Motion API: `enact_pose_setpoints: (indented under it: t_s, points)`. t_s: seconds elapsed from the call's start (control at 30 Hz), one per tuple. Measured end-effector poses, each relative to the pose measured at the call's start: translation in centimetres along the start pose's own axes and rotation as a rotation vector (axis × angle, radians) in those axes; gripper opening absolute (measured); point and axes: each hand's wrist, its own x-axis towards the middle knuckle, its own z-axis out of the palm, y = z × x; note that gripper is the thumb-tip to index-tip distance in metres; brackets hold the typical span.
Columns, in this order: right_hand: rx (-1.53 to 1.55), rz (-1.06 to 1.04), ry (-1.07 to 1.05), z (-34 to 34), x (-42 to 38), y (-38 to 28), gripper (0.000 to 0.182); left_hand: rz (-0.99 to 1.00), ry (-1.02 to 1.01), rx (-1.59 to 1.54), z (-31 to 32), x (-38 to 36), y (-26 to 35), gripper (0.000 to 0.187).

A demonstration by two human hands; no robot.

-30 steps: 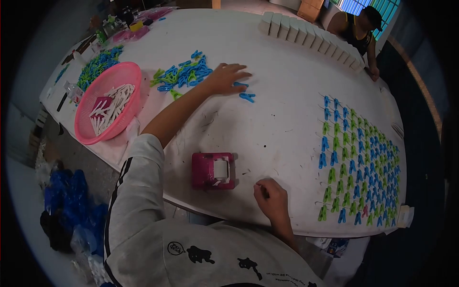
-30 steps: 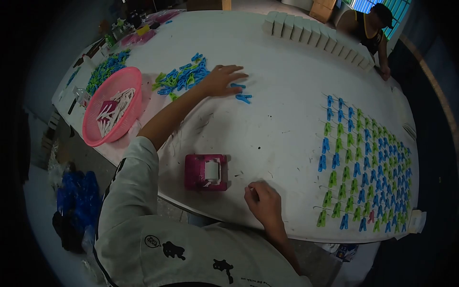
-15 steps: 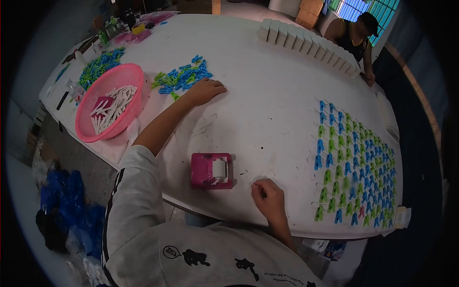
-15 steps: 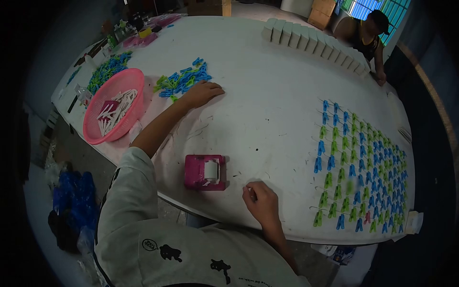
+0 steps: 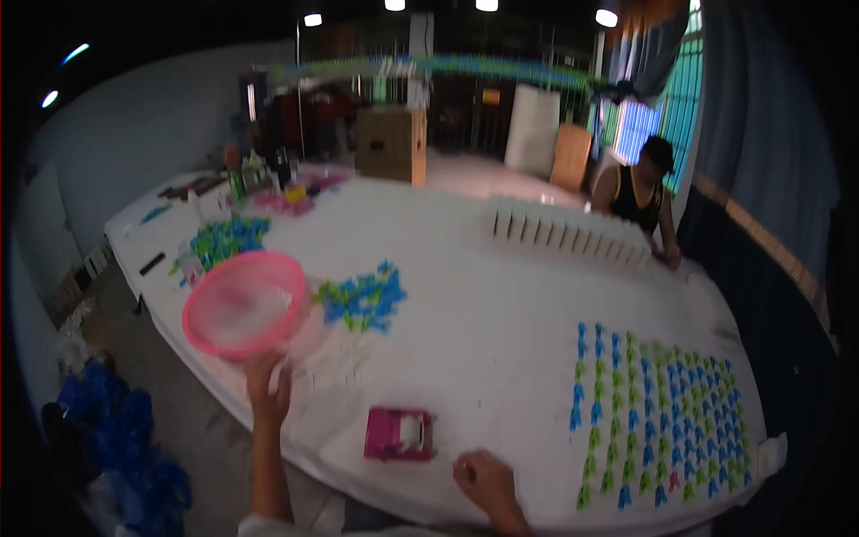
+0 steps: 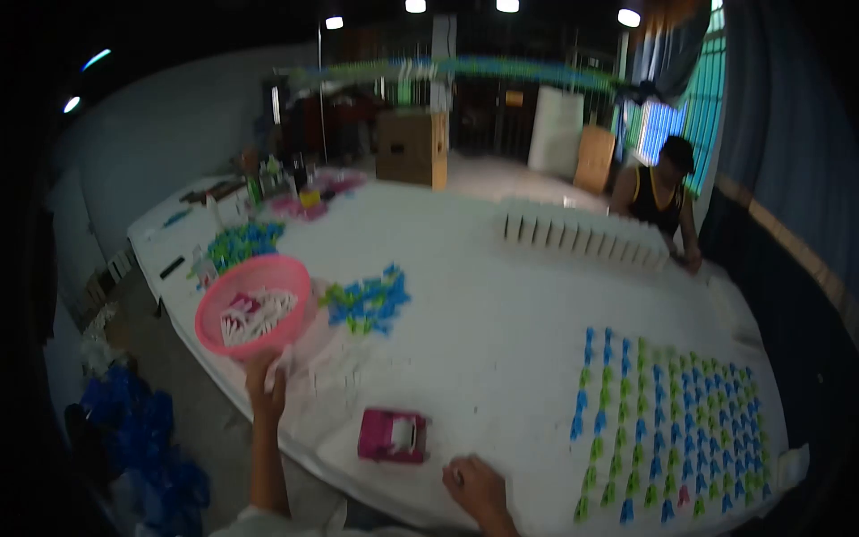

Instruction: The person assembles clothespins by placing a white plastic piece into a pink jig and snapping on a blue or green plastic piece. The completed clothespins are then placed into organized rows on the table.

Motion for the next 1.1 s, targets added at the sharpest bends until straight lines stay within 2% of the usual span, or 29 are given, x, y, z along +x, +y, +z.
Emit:
enact_pose_setpoints:
  t_s: [0.03,0.07,0.17,0.23,0.57,0.73,0.83,0.93,1.03,1.1]
  points:
    - [-0.017,-0.075,0.115,-0.7,5.0,0.5,0.011,-0.048,0.181,0.036,-2.4,-3.6,-1.4,0.024]
    - [-0.031,-0.146,0.232,-1.5,9.7,0.3,0.011,-0.167,0.360,0.326,-3.5,-9.2,-4.3,0.015]
    - [-0.056,-0.341,0.530,-8.4,20.4,-3.8,0.011,-0.066,0.717,0.231,2.5,3.4,-7.1,0.015]
    - [-0.034,-0.382,0.588,-8.6,21.9,-4.5,0.011,-0.064,0.814,0.229,1.2,5.1,-7.3,0.016]
    - [0.121,-0.261,0.539,-2.9,16.9,-5.6,0.011,-0.165,0.897,0.350,-9.8,-3.0,-7.5,0.016]
    - [0.221,-0.233,0.417,1.0,13.6,-8.9,0.011,-0.249,0.953,0.502,-18.8,-10.9,-6.7,0.016]
    - [0.236,-0.197,0.303,3.0,10.3,-9.6,0.011,-0.344,0.957,0.595,-23.1,-18.0,-4.6,0.016]
    - [0.140,-0.117,0.112,3.6,3.8,-6.4,0.011,-0.552,0.879,0.676,-24.2,-30.2,1.2,0.016]
    - [-0.035,-0.003,-0.126,0.6,-5.2,-1.5,0.011,-0.829,0.728,0.752,-24.8,-43.8,12.8,0.017]
    - [-0.044,-0.071,-0.075,0.9,-5.3,-1.0,0.014,-0.985,0.608,0.775,-26.0,-49.6,20.7,0.017]
